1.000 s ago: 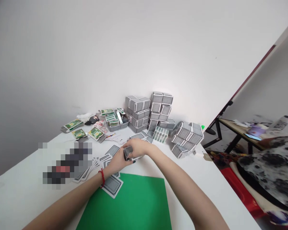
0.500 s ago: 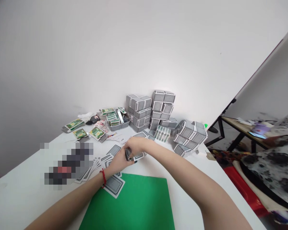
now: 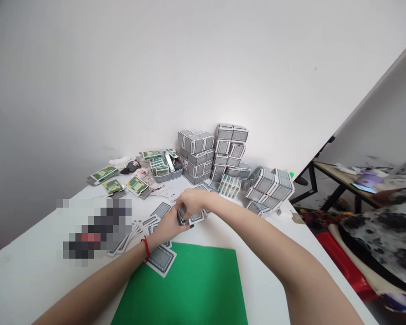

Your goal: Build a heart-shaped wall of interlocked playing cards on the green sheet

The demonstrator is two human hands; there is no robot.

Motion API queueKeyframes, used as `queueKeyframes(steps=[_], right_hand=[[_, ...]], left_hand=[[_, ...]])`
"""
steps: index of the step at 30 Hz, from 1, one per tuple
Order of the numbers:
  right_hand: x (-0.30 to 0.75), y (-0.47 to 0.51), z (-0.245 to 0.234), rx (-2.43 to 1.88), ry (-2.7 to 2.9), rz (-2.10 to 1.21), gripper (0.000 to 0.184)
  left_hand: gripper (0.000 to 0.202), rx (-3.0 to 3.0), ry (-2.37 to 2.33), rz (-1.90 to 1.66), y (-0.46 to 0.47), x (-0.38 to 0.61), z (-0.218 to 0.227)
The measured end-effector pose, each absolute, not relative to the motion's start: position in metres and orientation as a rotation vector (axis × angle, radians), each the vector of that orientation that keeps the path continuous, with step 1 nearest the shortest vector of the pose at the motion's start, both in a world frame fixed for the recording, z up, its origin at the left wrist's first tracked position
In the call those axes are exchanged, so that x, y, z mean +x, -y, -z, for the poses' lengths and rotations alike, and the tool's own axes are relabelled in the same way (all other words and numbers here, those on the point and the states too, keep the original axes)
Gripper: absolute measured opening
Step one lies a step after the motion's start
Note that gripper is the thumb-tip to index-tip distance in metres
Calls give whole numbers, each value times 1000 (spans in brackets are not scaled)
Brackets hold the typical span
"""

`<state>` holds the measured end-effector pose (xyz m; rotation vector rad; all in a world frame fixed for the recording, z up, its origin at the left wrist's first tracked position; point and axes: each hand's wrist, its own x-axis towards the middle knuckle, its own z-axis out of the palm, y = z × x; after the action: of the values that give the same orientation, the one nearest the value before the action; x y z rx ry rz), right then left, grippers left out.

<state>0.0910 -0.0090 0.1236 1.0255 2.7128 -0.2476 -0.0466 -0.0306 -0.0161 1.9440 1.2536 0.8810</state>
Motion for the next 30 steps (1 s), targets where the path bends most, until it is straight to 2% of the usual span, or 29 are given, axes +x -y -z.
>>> queueKeyframes(steps=[8,12,18,30], right_hand=[[92,5,-126,1044,-2748,392,42],[89,6,-126,1090,-2730,363,47],[88,8,-126,1089,-2720,319,44],[87,15,-118,1052,-2710,213,22]], left_hand=[[69,2026,-1240,-870,30,-48,15],[69,2050,-1257,-855,29,-48,18],[75,2067,-1247,-846,29,-48,20],[54,2099,-1248,-863,31,-47,20]])
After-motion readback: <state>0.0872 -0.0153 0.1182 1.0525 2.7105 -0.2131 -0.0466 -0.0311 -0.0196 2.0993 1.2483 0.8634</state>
